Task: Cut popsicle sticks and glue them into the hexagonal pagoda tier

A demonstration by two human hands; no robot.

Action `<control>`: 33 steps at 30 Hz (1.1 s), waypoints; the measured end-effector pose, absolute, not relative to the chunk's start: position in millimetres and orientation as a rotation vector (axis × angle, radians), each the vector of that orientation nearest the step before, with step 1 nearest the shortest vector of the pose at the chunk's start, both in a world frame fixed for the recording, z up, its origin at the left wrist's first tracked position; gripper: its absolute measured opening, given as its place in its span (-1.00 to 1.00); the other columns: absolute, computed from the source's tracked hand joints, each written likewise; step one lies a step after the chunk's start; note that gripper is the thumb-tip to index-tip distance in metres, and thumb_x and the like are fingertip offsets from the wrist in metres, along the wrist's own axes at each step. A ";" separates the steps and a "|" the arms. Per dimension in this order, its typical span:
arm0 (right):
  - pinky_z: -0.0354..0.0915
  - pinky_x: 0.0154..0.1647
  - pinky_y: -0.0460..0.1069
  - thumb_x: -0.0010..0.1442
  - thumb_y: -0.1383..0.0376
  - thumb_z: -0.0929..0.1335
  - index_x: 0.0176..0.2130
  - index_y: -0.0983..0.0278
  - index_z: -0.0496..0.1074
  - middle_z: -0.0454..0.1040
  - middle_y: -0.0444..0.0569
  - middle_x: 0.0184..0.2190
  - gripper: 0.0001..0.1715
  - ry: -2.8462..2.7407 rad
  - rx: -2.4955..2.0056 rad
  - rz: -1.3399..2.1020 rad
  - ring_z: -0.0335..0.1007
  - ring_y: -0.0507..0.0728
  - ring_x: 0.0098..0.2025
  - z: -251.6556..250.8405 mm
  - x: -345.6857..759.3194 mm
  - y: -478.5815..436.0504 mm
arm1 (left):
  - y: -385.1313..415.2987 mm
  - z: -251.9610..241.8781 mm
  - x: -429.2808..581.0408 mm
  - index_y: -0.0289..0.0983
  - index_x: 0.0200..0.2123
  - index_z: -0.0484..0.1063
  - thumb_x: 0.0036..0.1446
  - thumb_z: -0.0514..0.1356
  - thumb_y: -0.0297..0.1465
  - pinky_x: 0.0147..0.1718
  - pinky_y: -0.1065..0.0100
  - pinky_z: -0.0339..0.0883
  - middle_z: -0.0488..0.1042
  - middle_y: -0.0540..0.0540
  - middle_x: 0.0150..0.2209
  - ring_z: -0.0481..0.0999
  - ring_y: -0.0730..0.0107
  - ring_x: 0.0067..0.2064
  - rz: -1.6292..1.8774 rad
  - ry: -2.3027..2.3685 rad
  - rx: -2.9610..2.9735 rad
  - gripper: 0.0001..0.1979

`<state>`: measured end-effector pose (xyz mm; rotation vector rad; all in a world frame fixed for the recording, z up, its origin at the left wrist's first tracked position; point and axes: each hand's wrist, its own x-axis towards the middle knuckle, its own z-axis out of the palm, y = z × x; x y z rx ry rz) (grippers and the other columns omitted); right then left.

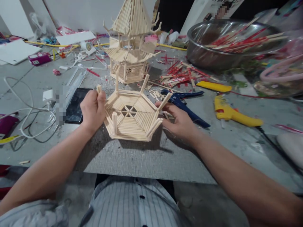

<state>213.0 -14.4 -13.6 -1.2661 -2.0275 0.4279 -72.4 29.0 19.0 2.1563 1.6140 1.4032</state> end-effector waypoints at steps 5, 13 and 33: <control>0.30 -0.02 0.17 0.15 0.19 0.29 -0.10 0.27 0.39 0.48 0.10 -0.08 -0.67 -2.003 -1.250 0.470 0.40 0.23 -0.03 -17.7 207.8 -15.6 | 30.3 6.1 -70.8 -0.22 -0.57 0.27 0.23 -0.04 -0.20 -0.46 0.29 0.15 0.28 -0.02 -0.58 0.28 0.42 -0.51 1.349 1.718 2.251 -0.63; 0.33 -0.15 0.13 0.24 0.16 0.20 -0.21 0.27 0.44 0.53 0.06 -0.20 -0.68 -2.065 -1.355 0.239 0.45 0.23 -0.16 -22.4 209.4 -4.1 | 33.9 6.7 -83.6 -0.28 -0.37 0.46 0.10 0.09 -0.29 -0.34 0.36 0.33 0.53 -0.10 -0.35 0.47 0.36 -0.32 0.938 1.417 2.305 -0.79; 0.29 -0.17 0.17 0.21 0.17 0.22 -0.28 0.23 0.42 0.54 0.02 -0.30 -0.74 -2.117 -1.331 0.214 0.44 0.23 -0.26 -17.4 222.6 -5.2 | 33.8 15.8 -82.1 -0.19 -0.05 0.48 0.10 0.09 -0.20 -0.26 0.30 0.38 0.56 -0.13 -0.14 0.55 0.24 -0.21 0.512 1.401 2.409 -0.61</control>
